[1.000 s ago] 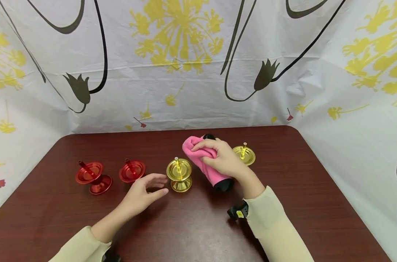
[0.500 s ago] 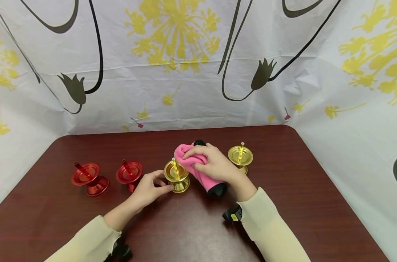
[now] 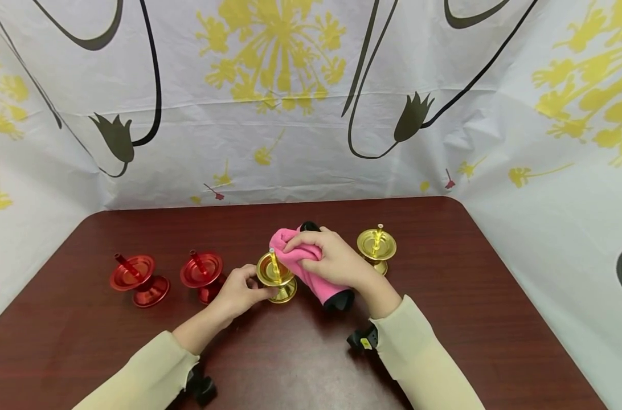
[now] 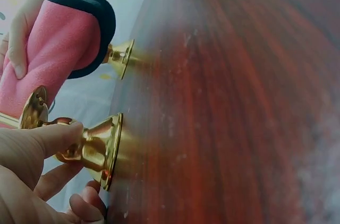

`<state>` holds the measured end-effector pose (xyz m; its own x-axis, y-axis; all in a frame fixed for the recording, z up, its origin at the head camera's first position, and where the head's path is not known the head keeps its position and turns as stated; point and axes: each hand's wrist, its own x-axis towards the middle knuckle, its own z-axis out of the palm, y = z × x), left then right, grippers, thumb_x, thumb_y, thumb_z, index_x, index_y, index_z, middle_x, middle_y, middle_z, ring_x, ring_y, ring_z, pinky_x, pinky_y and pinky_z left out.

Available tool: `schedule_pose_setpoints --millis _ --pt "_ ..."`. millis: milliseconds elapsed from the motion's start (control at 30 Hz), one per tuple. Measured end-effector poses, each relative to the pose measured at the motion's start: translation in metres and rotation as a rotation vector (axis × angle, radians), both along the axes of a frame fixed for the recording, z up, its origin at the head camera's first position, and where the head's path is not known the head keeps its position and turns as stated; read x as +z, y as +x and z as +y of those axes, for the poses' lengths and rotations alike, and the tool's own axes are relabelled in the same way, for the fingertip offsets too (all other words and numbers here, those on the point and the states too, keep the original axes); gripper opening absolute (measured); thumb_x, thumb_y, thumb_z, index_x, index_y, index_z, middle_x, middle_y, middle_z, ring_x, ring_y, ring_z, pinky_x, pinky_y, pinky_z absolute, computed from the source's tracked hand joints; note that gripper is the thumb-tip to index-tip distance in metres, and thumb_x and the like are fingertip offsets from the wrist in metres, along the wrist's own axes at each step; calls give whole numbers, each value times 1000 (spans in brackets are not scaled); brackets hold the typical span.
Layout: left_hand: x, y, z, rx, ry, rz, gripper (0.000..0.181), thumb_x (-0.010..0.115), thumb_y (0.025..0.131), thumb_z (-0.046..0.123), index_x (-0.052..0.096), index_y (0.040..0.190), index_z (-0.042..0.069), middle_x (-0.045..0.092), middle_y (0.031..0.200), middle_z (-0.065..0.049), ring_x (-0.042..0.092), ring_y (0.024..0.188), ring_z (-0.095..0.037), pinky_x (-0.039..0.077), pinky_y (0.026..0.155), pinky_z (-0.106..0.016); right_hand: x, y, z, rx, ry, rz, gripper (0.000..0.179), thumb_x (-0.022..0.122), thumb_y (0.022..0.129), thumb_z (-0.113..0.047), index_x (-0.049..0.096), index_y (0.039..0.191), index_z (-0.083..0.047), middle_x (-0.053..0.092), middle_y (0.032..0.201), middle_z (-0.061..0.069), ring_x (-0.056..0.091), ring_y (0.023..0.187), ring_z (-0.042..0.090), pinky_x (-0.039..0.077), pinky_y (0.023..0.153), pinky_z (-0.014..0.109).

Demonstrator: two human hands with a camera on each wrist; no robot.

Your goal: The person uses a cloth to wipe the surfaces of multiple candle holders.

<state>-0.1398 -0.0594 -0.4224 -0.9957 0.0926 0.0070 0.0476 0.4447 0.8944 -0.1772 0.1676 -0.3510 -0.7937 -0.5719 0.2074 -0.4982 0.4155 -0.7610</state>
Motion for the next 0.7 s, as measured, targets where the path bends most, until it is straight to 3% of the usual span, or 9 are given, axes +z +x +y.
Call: schedule_pose_setpoints --millis 367,700 --pt "3 -2 0 -12 2 -91 32 85 74 12 74 102 3 60 99 -12 50 75 -18 43 60 -26 -4 -4 3 7 0 -22 26 69 89 -6 73 105 -26 68 109 5 52 94 22 49 73 25" --pt "5 -3 4 -55 66 -41 27 85 74 13 78 99 6 65 99 -9 55 91 -21 49 71 -27 -6 -11 12 32 -46 -50 32 65 86 4 73 107 -20 69 109 5 57 87 21 50 70 23"
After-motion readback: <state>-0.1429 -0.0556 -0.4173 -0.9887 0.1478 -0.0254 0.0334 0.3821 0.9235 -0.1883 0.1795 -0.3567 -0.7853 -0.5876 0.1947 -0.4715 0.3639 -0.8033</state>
